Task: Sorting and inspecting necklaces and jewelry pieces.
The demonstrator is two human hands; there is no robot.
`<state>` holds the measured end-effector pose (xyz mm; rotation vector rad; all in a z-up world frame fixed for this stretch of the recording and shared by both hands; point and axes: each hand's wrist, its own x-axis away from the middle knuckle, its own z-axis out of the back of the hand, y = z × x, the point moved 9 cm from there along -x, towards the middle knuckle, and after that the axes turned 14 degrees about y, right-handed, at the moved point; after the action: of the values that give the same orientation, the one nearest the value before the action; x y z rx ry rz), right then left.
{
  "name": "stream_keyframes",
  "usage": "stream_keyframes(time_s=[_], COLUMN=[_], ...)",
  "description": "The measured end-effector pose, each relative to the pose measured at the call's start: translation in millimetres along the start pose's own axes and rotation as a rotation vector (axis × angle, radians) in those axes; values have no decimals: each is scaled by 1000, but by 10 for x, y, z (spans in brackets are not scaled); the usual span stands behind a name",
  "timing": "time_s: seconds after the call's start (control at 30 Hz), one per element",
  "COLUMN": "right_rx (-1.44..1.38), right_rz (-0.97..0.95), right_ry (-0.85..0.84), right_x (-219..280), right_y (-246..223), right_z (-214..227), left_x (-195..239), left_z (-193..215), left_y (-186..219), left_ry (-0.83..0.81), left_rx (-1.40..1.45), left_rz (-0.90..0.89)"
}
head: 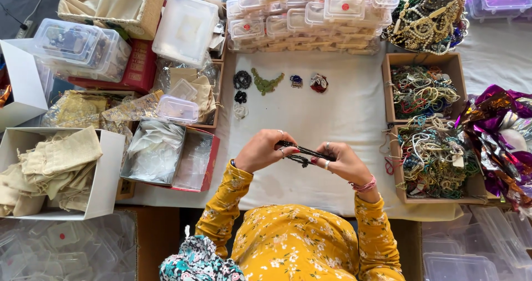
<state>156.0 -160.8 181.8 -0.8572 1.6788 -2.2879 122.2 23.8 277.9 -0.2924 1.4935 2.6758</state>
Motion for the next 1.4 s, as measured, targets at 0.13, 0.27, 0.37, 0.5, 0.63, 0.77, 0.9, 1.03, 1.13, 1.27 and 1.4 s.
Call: stream_keyframes(time_s=[0.13,0.27,0.37,0.5,0.63,0.77,0.9,1.03,1.13,1.27,1.4], right_rx=[-91,-705,-859,-714,-786,-1112,-1397,-1532,-1598,-1153,-672], right_rz=[42,253,173,188,182,15,-180,-239,-192,-19,-8], right_ry=[-121,-236,-146,36,77,28,-135,-270,-303,-35,36], right_x=[-124,-245,-361,-413,-337,-165,-16,119,185,142,104], right_y=[336,484,801,871,782,607,409,124,-135,-13,324], right_z=[0,47,146,310,368,303,147,13,16,298,465], left_x=[33,35,20,-6,73,194,290,394,420,419,367], left_z=[-35,-39,50,69,-118,-319,-492,-758,-945,-878,-335], left_y=[-307,-480,-510,-514,-801,-1057,-1306,-1372,-1340,-1393,-1228], left_ry=[-25,39,131,148,65,66,190,265,231,264,417], left_rx=[163,323,229,51,14,150,303,345,689,1000,603], left_rz=[112,281,257,183,171,245,333,317,300,462,439])
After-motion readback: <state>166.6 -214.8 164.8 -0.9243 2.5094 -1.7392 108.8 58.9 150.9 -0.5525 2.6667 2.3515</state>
